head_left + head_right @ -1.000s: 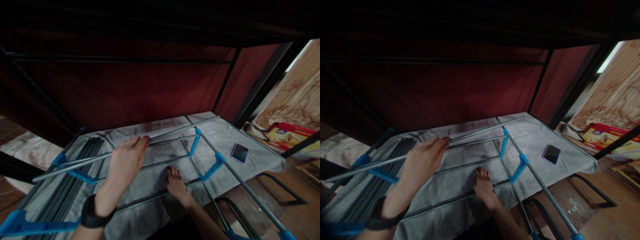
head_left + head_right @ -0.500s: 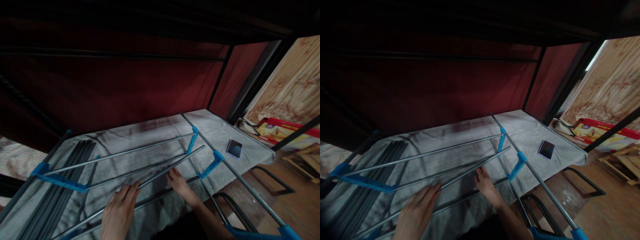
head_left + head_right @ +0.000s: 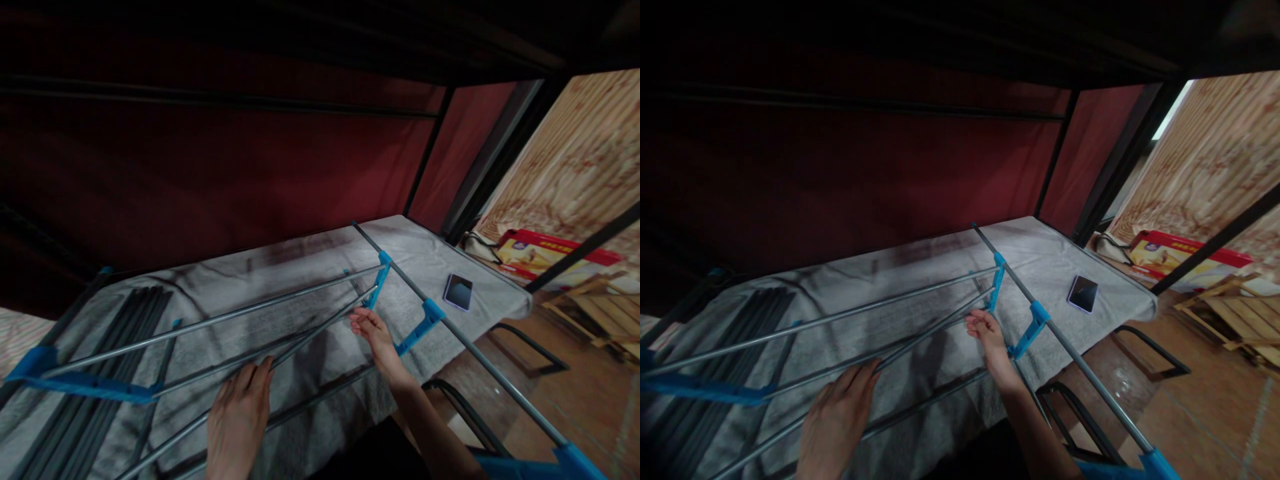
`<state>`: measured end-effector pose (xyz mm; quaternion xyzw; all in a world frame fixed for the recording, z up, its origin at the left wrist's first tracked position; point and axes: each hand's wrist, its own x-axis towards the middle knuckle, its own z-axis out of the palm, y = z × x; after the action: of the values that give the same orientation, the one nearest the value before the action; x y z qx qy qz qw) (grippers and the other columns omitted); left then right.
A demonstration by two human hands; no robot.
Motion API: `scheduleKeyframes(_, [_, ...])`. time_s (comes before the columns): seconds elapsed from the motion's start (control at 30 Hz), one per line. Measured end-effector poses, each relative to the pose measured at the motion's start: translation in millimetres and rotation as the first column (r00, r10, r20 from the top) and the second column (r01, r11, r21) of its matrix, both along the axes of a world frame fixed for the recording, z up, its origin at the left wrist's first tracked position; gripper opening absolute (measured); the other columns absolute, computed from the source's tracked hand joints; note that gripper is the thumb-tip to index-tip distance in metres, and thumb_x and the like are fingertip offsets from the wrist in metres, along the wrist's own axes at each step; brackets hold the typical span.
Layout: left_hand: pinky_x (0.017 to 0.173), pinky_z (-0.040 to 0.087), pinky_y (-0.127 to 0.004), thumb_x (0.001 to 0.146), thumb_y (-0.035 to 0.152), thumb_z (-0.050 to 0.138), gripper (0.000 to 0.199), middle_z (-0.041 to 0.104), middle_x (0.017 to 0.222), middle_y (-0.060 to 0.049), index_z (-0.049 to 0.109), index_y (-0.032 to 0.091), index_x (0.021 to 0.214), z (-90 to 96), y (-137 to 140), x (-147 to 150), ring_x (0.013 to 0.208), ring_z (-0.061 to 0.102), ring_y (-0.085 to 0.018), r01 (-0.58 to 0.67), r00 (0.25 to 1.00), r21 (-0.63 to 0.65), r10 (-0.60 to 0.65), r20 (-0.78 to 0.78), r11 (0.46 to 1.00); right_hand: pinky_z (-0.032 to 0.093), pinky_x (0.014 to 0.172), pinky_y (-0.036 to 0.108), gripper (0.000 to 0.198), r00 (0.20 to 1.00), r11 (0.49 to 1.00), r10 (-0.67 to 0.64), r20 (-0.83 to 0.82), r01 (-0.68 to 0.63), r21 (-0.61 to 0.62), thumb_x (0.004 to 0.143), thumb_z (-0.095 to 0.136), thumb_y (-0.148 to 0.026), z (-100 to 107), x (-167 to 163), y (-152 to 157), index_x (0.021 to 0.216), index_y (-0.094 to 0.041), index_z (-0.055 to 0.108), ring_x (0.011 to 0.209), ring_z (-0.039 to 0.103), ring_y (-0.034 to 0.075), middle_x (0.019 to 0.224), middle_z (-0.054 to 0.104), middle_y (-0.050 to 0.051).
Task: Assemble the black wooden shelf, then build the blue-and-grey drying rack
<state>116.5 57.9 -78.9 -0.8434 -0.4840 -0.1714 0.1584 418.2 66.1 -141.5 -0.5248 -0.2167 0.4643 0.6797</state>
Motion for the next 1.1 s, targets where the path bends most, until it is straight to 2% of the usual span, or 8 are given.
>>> scheduleKeyframes(0.13, [0.076,0.051,-0.037,0.099,0.025,0.051,0.029,0.074,0.094,-0.003,0.068,0.019,0.122,0.7,5.7,0.7,0.075,0.067,-0.022,0.001,1.000,-0.015,0.000,0.011,1.000,0.055,0.081,0.034,0.039,0.994,1.000,0.005,-0.108,-0.003,0.018,0.068,0.082,-0.040,15.7,5.5,1.5,0.100,-0.019,0.070,0.083,0.070,0.019,0.098,0.077,0.007])
scheduleKeyframes(0.47, [0.073,0.050,-0.034,0.099,0.024,0.050,0.028,0.074,0.094,-0.002,0.070,0.019,0.119,1.3,13.4,-2.4,0.073,0.066,-0.020,0.036,0.999,0.023,-0.037,0.037,0.999,0.055,0.080,0.031,0.035,0.982,0.999,0.024,-0.185,-0.017,0.039,0.069,0.082,-0.033,35.1,2.9,10.7,0.098,-0.019,0.069,0.080,0.071,0.017,0.092,0.077,0.005])
scheduleKeyframes(0.7, [0.070,0.050,-0.033,0.102,0.026,0.045,0.031,0.074,0.092,-0.003,0.071,0.019,0.116,-6.9,20.2,-3.5,0.071,0.066,-0.019,0.051,0.997,0.041,-0.053,0.048,0.998,0.055,0.075,0.028,0.034,0.980,0.995,0.040,-0.197,-0.021,0.097,0.067,0.086,-0.034,37.9,4.2,16.3,0.091,-0.019,0.068,0.075,0.070,0.015,0.083,0.074,0.001])
scheduleKeyframes(0.93, [0.069,0.050,-0.034,0.102,0.026,0.044,0.032,0.073,0.091,-0.003,0.071,0.020,0.117,-9.4,24.6,-3.5,0.070,0.066,-0.019,0.064,0.996,0.023,-0.065,0.062,0.998,0.054,0.076,0.028,0.032,0.978,0.994,0.055,-0.203,-0.035,0.099,0.067,0.085,-0.034,38.4,3.4,16.5,0.090,-0.020,0.067,0.075,0.069,0.014,0.083,0.072,0.000])
scheduleKeyframes(1.1, [0.072,0.050,-0.037,0.101,0.029,0.044,0.031,0.073,0.094,-0.004,0.069,0.020,0.118,-10.2,31.9,-4.4,0.073,0.066,-0.022,0.071,0.992,0.015,-0.072,0.107,0.997,0.055,0.077,0.031,0.025,0.991,0.994,0.086,-0.103,-0.078,0.082,0.074,0.078,-0.034,39.7,-0.7,13.6,0.093,-0.023,0.067,0.076,0.068,0.016,0.087,0.073,0.001])
